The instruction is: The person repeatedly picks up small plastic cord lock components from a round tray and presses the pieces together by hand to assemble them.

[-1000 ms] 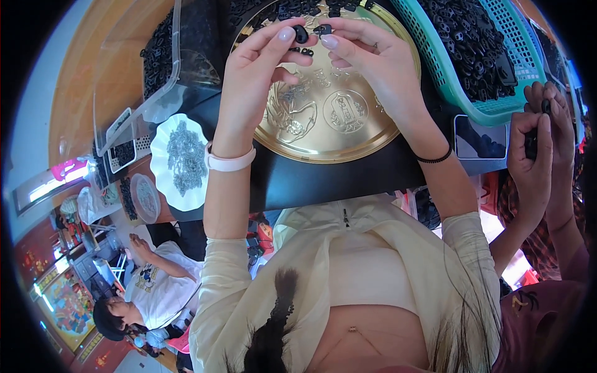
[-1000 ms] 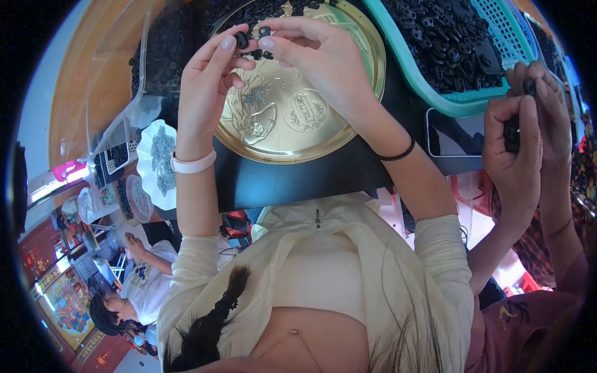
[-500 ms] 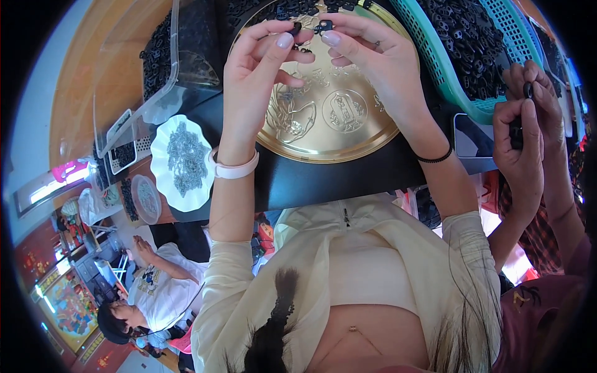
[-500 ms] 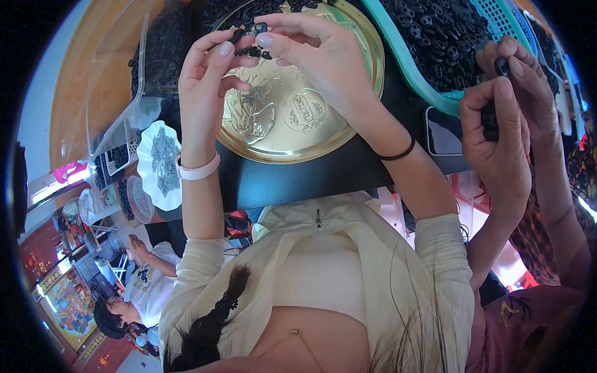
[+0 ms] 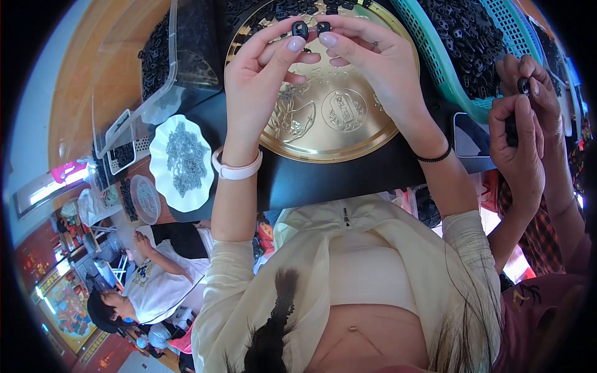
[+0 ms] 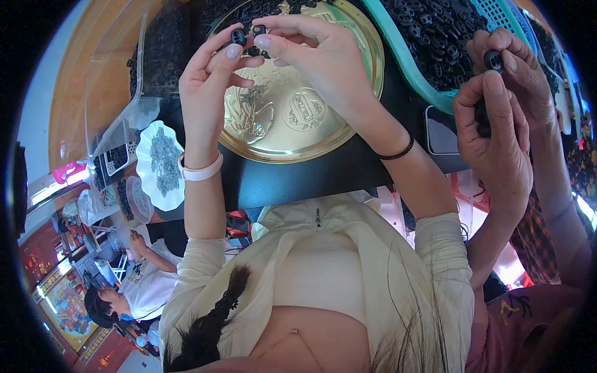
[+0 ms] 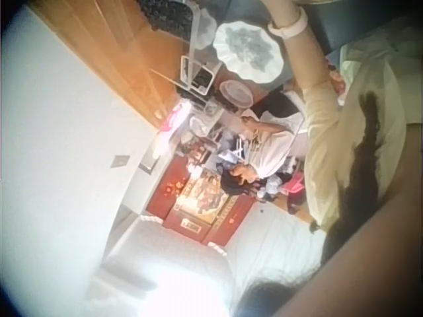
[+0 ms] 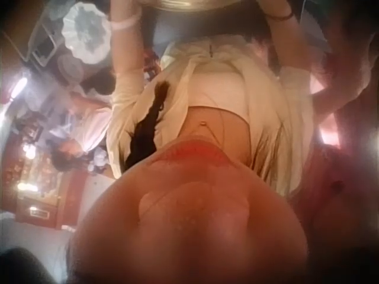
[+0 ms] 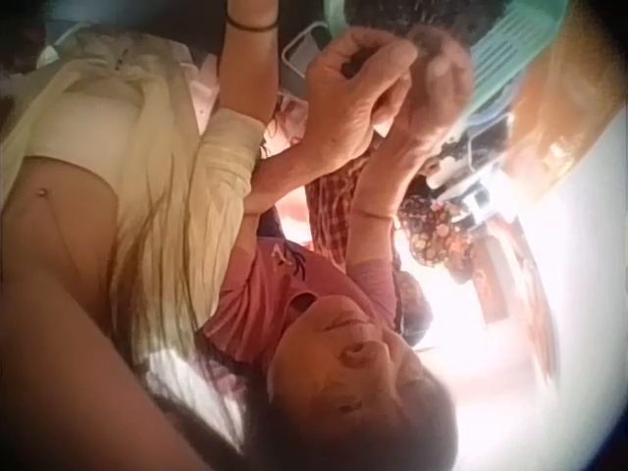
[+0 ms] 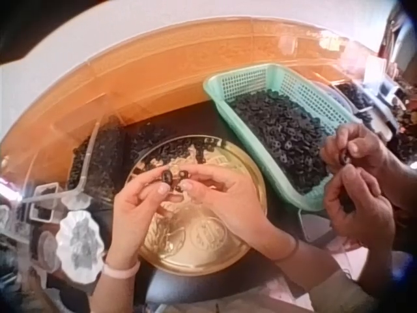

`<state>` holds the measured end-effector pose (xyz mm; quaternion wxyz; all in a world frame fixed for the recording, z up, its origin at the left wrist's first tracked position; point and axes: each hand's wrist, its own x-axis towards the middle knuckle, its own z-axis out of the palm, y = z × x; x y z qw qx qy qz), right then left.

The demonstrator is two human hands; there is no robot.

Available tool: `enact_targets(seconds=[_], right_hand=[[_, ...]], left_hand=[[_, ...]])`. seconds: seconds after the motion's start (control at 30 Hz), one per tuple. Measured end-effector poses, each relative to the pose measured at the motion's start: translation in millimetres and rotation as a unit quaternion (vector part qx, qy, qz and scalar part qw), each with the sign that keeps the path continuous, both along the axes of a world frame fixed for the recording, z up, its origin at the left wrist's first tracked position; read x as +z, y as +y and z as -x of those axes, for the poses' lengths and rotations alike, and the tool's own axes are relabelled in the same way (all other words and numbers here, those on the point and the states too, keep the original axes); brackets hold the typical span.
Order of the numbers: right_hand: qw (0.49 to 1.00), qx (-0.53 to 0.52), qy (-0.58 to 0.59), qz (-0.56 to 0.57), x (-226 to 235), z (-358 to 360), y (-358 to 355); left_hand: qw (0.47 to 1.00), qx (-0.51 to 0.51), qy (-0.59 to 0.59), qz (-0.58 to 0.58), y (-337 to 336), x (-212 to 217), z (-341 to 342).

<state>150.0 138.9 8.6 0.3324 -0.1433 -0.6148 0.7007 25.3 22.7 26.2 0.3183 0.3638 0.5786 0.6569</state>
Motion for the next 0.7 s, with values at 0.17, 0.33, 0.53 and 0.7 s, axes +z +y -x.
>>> enact_targets(seconds=[0.17,0.33,0.53,0.7], right_hand=[[1.0,-0.007,-0.001,0.0,0.2,2.7,-0.8],[0.998,-0.007,-0.045,-0.039,3.7,6.2,-5.9],[0.996,-0.044,-0.028,-0.069,-0.2,6.0,-7.5],[0.997,0.06,-0.047,0.004,-1.2,2.9,2.3]], left_hand=[[1.0,0.0,-0.012,-0.002,1.7,-0.9,-0.6],[0.996,0.059,-0.034,0.062,-3.2,-5.3,5.0],[0.99,0.099,-0.075,0.063,1.6,-6.4,-1.0],[0.995,0.056,-0.073,0.04,-5.3,-6.3,-0.4]])
